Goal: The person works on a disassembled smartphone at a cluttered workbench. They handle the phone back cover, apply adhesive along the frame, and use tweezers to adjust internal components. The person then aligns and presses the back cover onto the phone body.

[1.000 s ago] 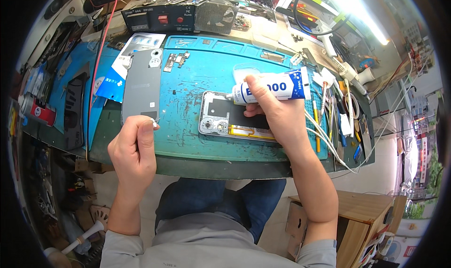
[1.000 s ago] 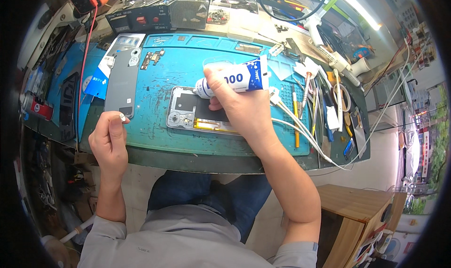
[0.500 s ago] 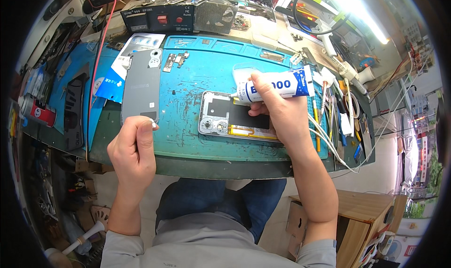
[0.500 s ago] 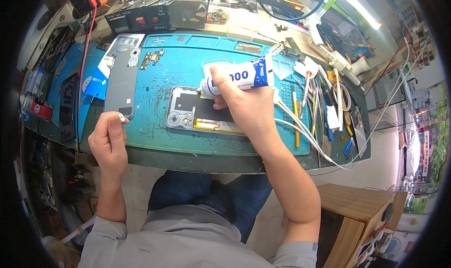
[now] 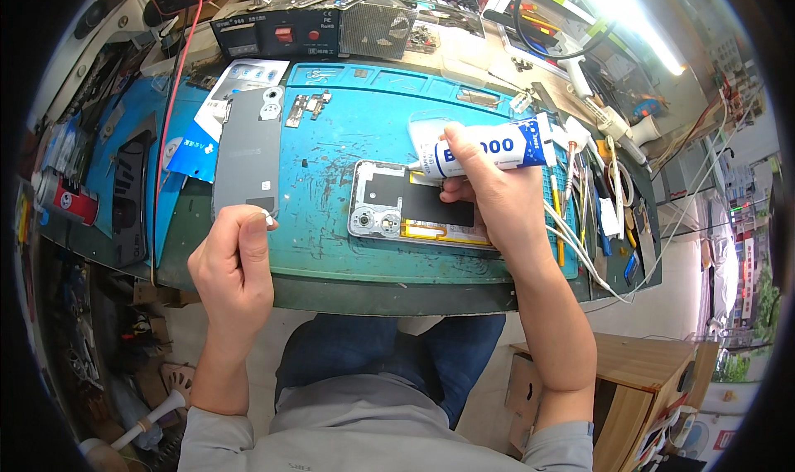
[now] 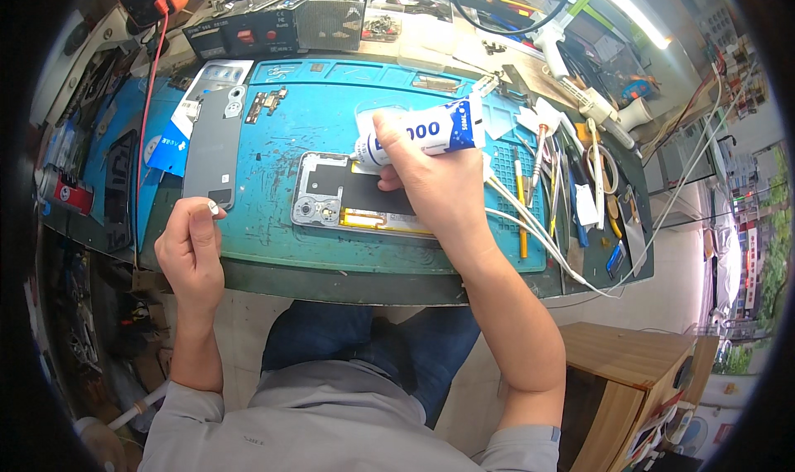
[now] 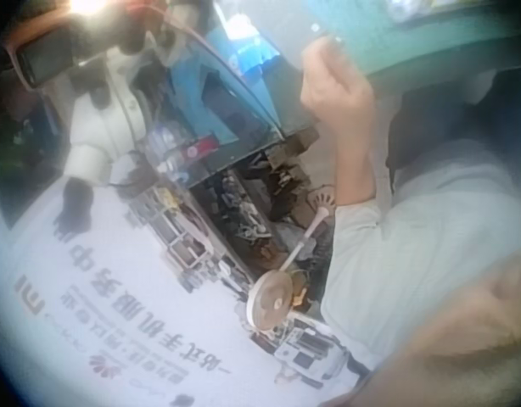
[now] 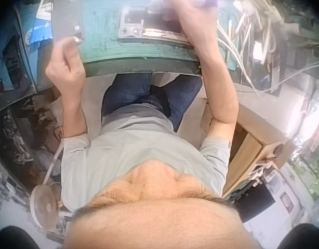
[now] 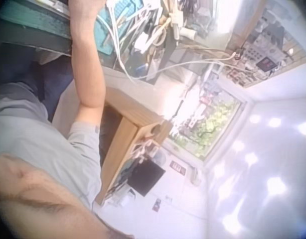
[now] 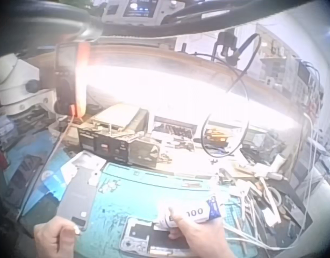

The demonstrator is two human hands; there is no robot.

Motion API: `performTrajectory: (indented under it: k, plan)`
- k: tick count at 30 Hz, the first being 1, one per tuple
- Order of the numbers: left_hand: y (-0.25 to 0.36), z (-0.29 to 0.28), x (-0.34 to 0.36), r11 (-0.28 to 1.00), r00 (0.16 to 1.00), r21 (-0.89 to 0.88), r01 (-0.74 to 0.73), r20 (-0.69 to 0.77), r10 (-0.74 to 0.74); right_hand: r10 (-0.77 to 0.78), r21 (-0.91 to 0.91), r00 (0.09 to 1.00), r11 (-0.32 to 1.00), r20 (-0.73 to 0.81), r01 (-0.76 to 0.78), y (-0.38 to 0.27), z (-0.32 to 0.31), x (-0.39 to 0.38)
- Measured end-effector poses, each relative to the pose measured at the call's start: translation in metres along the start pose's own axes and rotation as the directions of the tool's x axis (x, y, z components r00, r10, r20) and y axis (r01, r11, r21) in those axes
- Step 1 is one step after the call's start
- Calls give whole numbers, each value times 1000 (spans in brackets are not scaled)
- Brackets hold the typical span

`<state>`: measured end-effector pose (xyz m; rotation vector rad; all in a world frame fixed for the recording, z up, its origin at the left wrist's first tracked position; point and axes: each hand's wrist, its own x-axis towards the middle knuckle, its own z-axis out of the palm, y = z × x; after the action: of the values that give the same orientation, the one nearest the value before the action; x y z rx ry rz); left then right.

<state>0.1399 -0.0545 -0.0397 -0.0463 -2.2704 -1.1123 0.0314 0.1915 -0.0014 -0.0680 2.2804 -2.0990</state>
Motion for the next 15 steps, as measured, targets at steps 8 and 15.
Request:
performTrajectory:
  k: [8,15]
  plan:
    - [1,-3,0,999,999,-12,34,8,-34,12,-18,999,1000,-30,-13,-1,0,1]
    - [3,-3,0,999,999,-1,44,13,-44,2,-12,999,1000,-45,-3,0,-1,2]
